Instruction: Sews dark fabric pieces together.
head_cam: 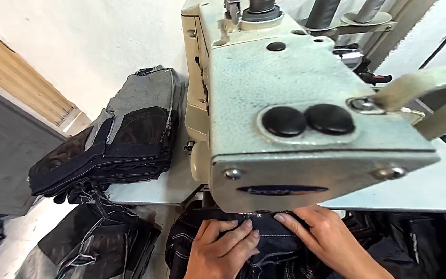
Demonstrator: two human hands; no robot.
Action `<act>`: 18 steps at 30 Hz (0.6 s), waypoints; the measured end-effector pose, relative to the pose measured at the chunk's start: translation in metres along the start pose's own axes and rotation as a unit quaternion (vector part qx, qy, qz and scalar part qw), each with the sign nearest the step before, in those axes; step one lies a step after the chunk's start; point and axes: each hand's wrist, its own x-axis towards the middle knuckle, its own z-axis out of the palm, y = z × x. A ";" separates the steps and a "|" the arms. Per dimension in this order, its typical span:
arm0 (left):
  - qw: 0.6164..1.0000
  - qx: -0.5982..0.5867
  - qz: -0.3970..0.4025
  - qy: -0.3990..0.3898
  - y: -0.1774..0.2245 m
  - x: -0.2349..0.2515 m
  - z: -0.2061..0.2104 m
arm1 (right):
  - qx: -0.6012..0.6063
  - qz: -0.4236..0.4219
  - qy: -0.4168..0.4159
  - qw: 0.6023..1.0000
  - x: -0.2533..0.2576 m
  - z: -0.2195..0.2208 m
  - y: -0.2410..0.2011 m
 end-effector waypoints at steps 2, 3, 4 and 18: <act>1.000 0.006 0.004 -0.002 0.001 0.000 0.001 | -0.002 0.004 0.002 1.000 -0.002 0.000 0.000; 1.000 0.006 0.005 -0.002 0.001 0.001 0.001 | -0.001 0.007 0.003 1.000 -0.002 0.000 0.000; 1.000 0.005 0.005 -0.005 0.002 0.001 0.001 | -0.002 0.009 0.006 1.000 -0.002 0.000 0.000; 0.893 -0.101 -0.342 -0.274 -0.014 0.047 -0.029 | 0.017 0.045 0.018 0.999 -0.010 0.007 0.001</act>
